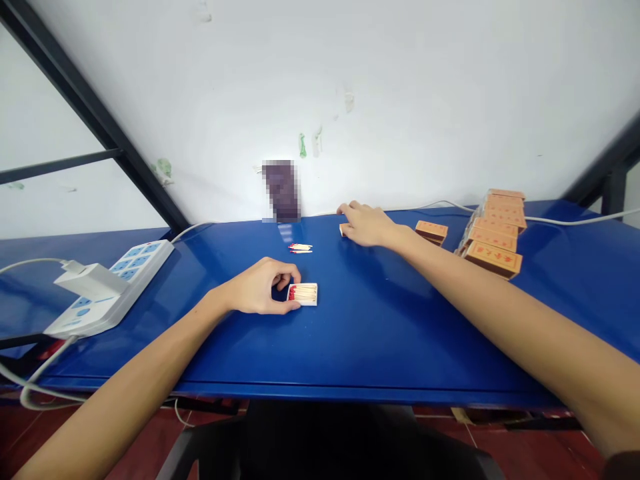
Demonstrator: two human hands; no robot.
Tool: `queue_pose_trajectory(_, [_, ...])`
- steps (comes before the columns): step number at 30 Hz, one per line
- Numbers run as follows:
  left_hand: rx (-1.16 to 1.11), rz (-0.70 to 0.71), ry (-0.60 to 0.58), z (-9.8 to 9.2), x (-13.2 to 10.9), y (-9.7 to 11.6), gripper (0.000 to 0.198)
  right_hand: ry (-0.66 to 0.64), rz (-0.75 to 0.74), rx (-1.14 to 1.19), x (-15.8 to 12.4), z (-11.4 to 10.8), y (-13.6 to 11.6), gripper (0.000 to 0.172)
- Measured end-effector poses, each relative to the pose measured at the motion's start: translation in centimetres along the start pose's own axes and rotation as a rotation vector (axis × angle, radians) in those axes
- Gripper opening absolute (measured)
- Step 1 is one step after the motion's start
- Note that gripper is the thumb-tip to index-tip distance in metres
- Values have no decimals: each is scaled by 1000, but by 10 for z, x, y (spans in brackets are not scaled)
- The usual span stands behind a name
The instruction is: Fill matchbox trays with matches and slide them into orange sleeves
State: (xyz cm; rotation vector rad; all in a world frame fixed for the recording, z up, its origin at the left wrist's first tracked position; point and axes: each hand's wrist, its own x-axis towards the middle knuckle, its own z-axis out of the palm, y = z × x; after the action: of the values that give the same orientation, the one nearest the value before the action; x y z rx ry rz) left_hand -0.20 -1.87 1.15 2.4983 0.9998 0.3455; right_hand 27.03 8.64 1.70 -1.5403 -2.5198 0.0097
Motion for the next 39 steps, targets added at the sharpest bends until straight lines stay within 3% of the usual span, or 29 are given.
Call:
queue_pose_trajectory(4, [131, -77, 100, 0, 2, -9, 31, -217, -1, -171, -5, -1, -12, 45])
queue_pose_trajectory(7, [218, -165, 182, 0, 3, -17, 34, -335, -40, -151, -14, -15, -31, 38])
queue_pose_trajectory(11, [227, -190, 200, 2, 4, -20, 35, -477, -320, 54, -29, -32, -65, 37])
queue_pose_trajectory(14, [183, -148, 163, 3, 3, -19, 34, -389, -351, 122, -33, -31, -77, 36])
queue_pose_trajectory(17, [120, -111, 137, 2, 3, -19, 32, -331, -322, 159, -30, -25, -72, 41])
queue_pose_trajectory(21, [37, -90, 126, 1, 2, -21, 32, -376, -317, 222, -27, -23, -62, 44])
queue_pose_trajectory(25, [-73, -90, 119, 4, 3, -21, 31, -366, -347, 291, -32, -26, -72, 37])
queue_pose_trajectory(31, [-245, -69, 202, 9, 4, -23, 58, -123, -461, 387, -47, 4, -93, 15])
queue_pose_trajectory(34, [-237, -44, 197, 10, 5, -23, 56, -3, -481, 382, -59, 19, -93, 12])
queue_pose_trajectory(36, [-189, -35, 202, 11, 6, -23, 46, -5, -472, 285, -67, 17, -86, 19])
queue_pose_trajectory(39, [-64, -35, 251, 13, 8, -25, 34, -16, -364, 124, -73, -10, -61, 33])
